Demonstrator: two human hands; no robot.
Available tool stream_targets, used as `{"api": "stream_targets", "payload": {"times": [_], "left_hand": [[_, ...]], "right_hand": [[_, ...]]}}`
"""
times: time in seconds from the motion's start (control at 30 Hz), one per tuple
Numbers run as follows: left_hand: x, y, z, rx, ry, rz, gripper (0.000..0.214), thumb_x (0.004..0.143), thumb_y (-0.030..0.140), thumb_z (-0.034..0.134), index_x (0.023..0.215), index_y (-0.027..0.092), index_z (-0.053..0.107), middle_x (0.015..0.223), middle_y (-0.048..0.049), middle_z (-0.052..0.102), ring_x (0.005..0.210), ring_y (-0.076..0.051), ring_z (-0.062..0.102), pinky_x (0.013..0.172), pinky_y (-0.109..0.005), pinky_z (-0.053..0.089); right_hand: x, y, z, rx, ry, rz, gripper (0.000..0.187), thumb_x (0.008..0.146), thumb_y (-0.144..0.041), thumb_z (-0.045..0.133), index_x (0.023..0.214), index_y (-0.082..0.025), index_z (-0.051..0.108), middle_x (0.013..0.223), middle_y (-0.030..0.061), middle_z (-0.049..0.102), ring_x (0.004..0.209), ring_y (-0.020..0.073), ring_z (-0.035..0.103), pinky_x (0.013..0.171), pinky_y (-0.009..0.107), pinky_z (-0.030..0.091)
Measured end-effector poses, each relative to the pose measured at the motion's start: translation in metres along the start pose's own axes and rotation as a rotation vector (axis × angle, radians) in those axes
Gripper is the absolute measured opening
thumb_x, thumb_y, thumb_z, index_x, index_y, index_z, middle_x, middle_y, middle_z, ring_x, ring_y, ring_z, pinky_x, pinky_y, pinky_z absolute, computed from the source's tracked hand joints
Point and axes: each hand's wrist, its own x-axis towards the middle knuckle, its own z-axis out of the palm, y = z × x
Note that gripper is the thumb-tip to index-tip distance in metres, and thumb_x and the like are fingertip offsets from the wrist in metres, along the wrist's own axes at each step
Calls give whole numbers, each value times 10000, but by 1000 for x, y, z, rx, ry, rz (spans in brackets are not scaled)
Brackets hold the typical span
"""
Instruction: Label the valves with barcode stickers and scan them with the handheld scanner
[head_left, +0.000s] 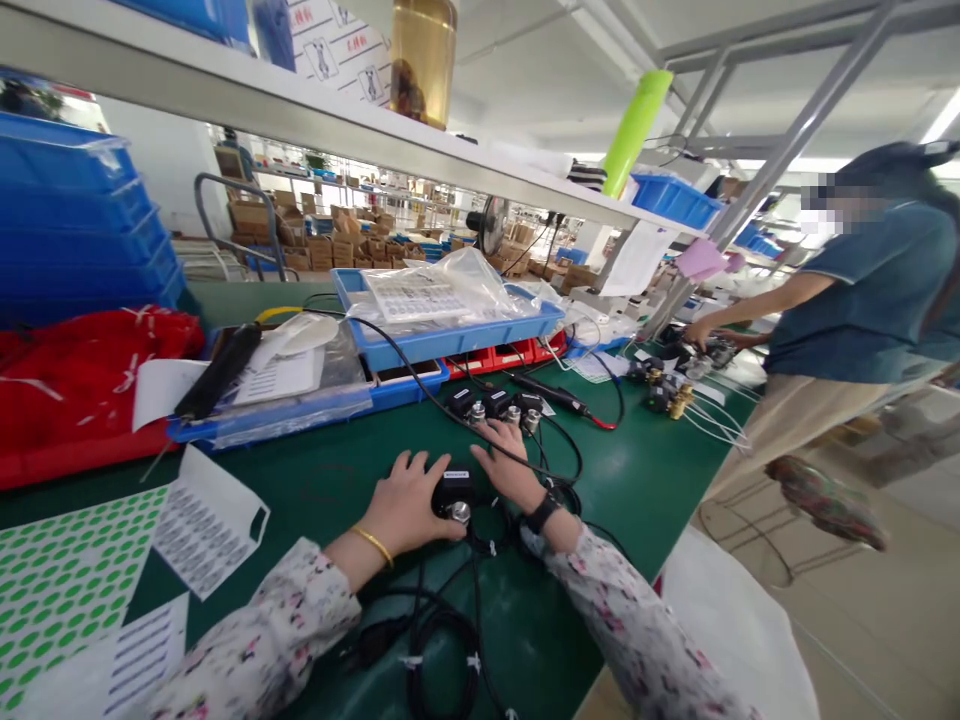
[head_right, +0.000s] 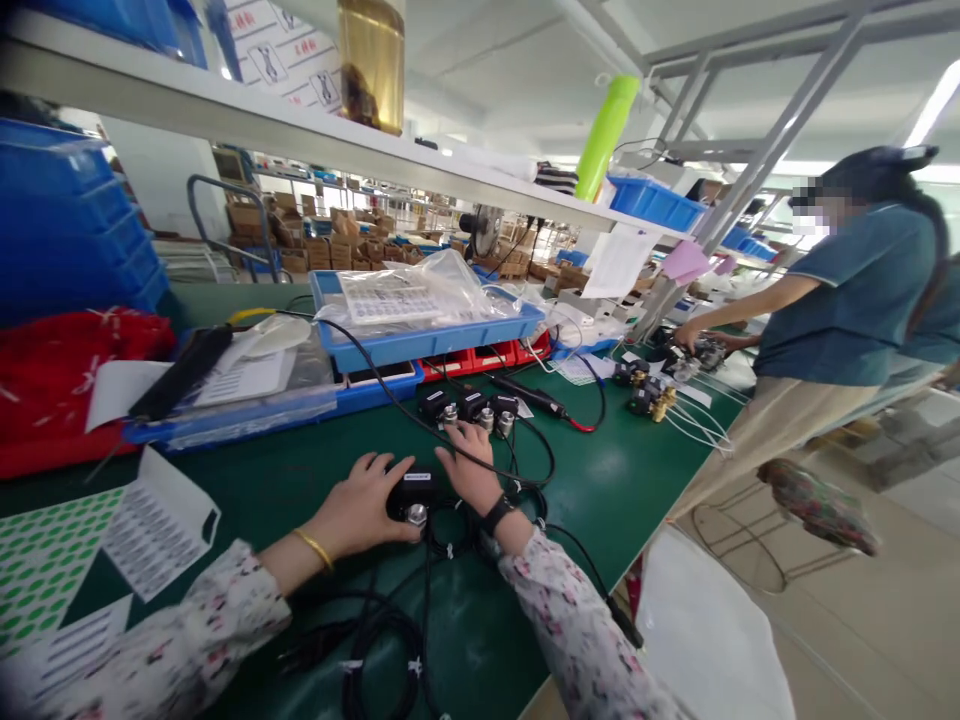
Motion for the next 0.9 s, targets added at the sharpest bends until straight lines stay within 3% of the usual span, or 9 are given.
{"api": "stream_targets", "payload": {"times": [0.13, 0.3, 0.53, 0.77, 0.9], "left_hand": [[6, 14, 5, 0, 34, 27, 949, 528, 645, 654, 1357, 277, 376, 1290, -120, 459, 1240, -382, 326, 905, -507, 431], [7, 25, 8, 27, 90, -2, 871, 513, 589, 661, 1274, 228, 440, 1167, -140, 496, 1103, -373, 420, 788, -492, 472], [12, 10, 9, 38, 236, -104, 760, 597, 508, 630, 1269, 252, 384, 1134, -101, 497, 1068, -320, 435, 755, -393, 468], [62, -18, -3, -11, 312, -275, 803, 649, 640, 547, 1304, 230, 330, 1167, -105, 476, 1074, -345, 448, 848, -418, 423], [94, -23, -11, -9, 307, -314, 840, 619, 666, 544, 1295, 206, 352, 1165, -125, 476, 1077, -376, 447, 845, -443, 420]], "right_hand": [[-20, 28, -8, -5, 53, 53, 484, 825, -335, 567, 1287, -212, 487, 1362, 117, 402, 1235, 315, 334, 1015, 484, 327], [-3, 53, -2, -40, 172, 234, 491, 817, -305, 554, 1285, -182, 472, 1367, 160, 374, 1227, 342, 344, 983, 516, 338], [5, 60, 20, 15, 211, 331, 530, 811, -312, 562, 1311, -188, 441, 1416, 156, 325, 1245, 331, 365, 941, 471, 393], [10, 85, 18, 95, 253, 375, 611, 810, -329, 553, 1351, -116, 364, 1380, 192, 346, 1262, 295, 380, 976, 420, 400], [16, 100, 15, 113, 258, 392, 643, 795, -330, 576, 1355, -102, 357, 1295, 183, 456, 1197, 279, 458, 942, 386, 437]]}}
